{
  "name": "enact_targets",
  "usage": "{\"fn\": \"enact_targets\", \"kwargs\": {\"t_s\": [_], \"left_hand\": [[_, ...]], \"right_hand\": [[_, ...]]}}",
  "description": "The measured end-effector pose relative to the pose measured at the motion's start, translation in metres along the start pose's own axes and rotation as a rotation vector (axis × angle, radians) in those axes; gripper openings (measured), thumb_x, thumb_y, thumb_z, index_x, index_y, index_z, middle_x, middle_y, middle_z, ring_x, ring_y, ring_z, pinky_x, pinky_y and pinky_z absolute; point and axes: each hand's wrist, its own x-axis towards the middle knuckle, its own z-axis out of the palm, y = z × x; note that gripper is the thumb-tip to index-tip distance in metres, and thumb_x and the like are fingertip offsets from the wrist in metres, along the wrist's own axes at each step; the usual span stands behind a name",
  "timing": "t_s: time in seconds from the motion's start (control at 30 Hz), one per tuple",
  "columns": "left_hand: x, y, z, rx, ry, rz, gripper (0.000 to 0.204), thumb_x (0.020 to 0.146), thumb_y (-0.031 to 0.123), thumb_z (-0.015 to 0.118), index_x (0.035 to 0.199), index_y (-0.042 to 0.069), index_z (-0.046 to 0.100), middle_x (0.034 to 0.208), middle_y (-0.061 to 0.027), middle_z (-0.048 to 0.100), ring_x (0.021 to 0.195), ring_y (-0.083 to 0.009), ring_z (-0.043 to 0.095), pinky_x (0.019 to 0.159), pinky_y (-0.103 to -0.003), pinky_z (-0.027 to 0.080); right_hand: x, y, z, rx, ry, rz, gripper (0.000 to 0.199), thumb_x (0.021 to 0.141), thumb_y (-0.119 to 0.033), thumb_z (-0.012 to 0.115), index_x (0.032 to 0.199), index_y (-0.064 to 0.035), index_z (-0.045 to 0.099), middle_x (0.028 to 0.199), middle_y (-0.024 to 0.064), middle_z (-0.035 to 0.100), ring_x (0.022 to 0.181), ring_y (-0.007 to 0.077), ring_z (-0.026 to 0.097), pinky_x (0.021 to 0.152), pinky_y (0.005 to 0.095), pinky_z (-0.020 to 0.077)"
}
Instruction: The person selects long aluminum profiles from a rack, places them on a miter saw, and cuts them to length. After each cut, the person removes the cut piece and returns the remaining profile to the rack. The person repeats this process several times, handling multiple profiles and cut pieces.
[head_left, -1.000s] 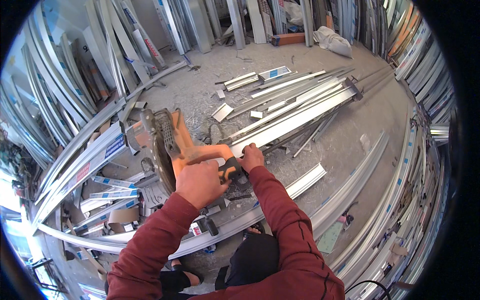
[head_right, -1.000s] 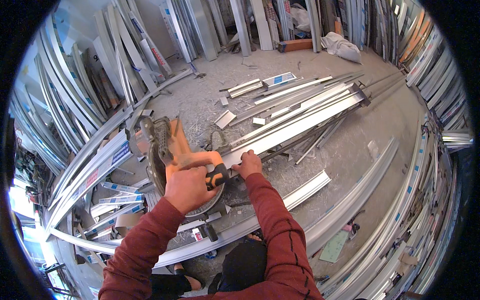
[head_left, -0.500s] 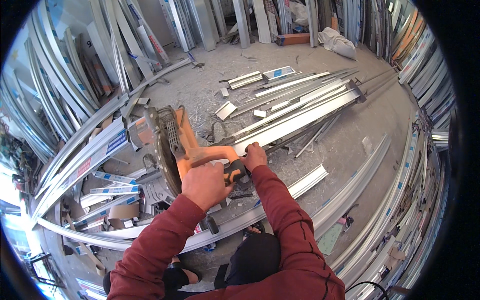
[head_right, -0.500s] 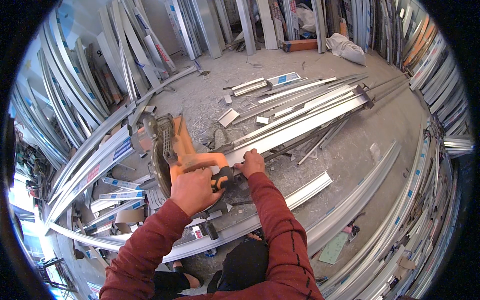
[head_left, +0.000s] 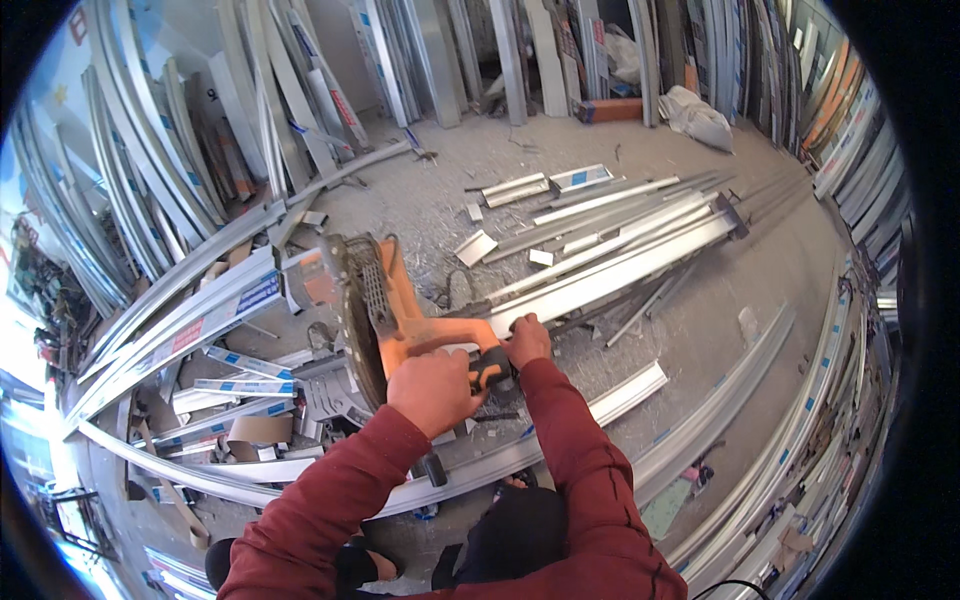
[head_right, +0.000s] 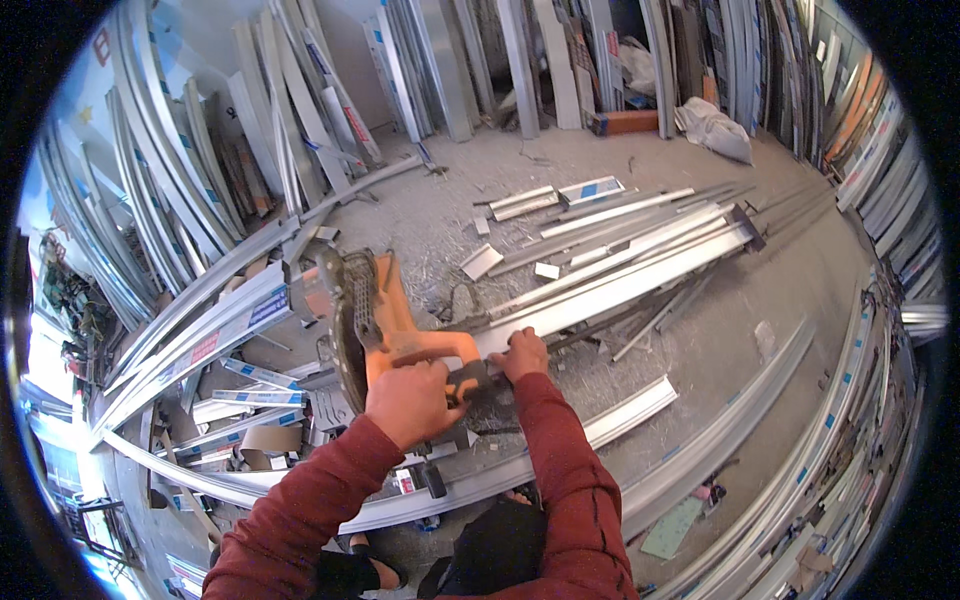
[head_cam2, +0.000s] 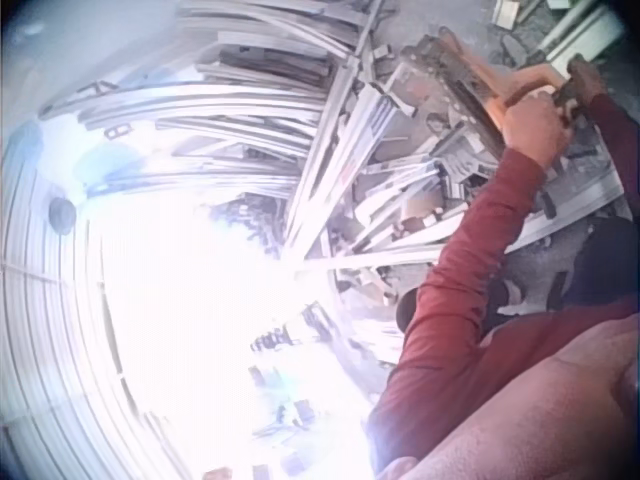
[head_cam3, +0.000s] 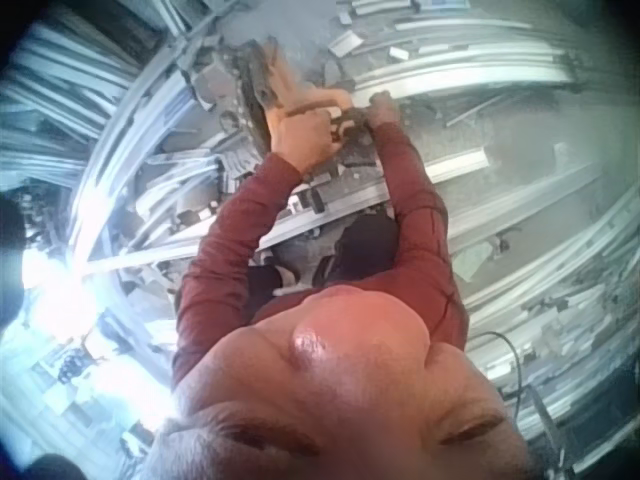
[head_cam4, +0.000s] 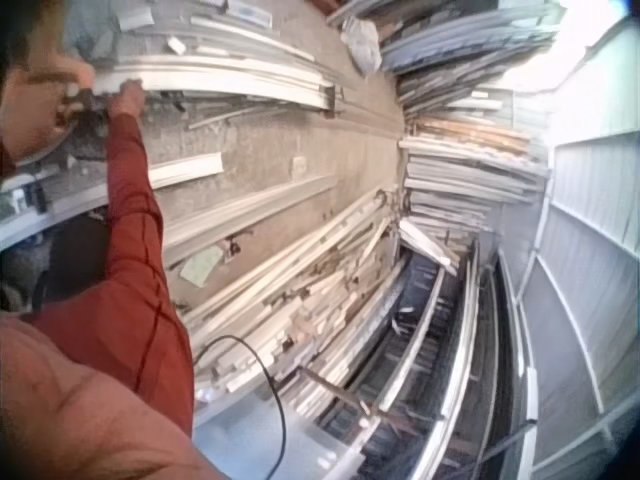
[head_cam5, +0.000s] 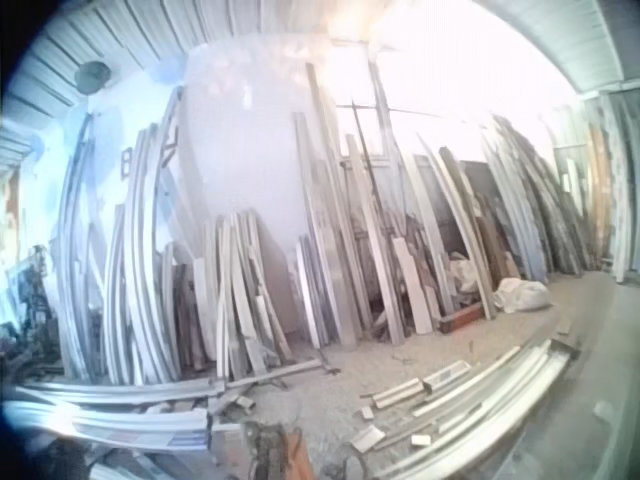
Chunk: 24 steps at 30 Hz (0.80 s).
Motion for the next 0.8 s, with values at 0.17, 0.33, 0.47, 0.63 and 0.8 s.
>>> {"fn": "enact_targets", "kwargs": {"t_s": [0.17,0.33,0.47,0.63,0.8], "left_hand": [[-0.003,-0.003,0.002,-0.032,-0.011,-0.028,0.045,0.076,0.048,0.07,0.091,0.006,0.063,0.085,-0.0125,0.067,0.076,-0.0283,0.068,0.065,-0.04,0.054],[-0.004,-0.003,0.003,-0.044,-0.013,0.0,0.044,0.075,0.047,0.07,0.088,0.005,0.062,0.083,-0.0134,0.067,0.074,-0.0295,0.068,0.064,-0.041,0.054],[-0.007,-0.002,0.003,-0.043,0.004,0.006,0.042,0.075,0.044,0.071,0.087,0.005,0.062,0.081,-0.014,0.066,0.073,-0.0301,0.067,0.064,-0.041,0.054],[-0.01,0.0,0.009,-0.043,0.028,0.016,0.04,0.075,0.042,0.071,0.087,0.005,0.062,0.081,-0.0139,0.066,0.074,-0.0304,0.067,0.064,-0.041,0.054],[-0.011,0.002,0.011,-0.039,0.004,0.02,0.041,0.075,0.041,0.071,0.088,0.004,0.062,0.083,-0.0146,0.066,0.075,-0.0299,0.068,0.065,-0.04,0.054]], "right_hand": [[0.0,-0.006,0.0,0.003,0.002,-0.018,0.047,0.06,-0.036,0.087,0.088,-0.0031,0.069,0.099,0.0172,0.06,0.093,0.0349,0.061,0.083,0.0429,0.0505],[-0.001,-0.007,-0.004,-0.004,-0.02,0.012,0.047,0.061,-0.036,0.087,0.089,-0.0032,0.068,0.1,0.0162,0.06,0.094,0.034,0.061,0.083,0.0428,0.0501],[0.0,-0.008,-0.003,-0.028,-0.026,0.004,0.046,0.062,-0.035,0.087,0.09,-0.004,0.068,0.1,0.0154,0.059,0.093,0.0337,0.061,0.083,0.0425,0.05],[0.0,-0.006,-0.002,-0.023,-0.015,-0.005,0.045,0.063,-0.034,0.086,0.09,-0.0042,0.068,0.099,0.0154,0.059,0.093,0.0336,0.061,0.083,0.0423,0.0498],[0.0,-0.006,0.001,-0.033,-0.001,-0.008,0.044,0.062,-0.034,0.087,0.089,-0.0043,0.067,0.099,0.0148,0.059,0.093,0.0333,0.061,0.083,0.0418,0.0496]]}}
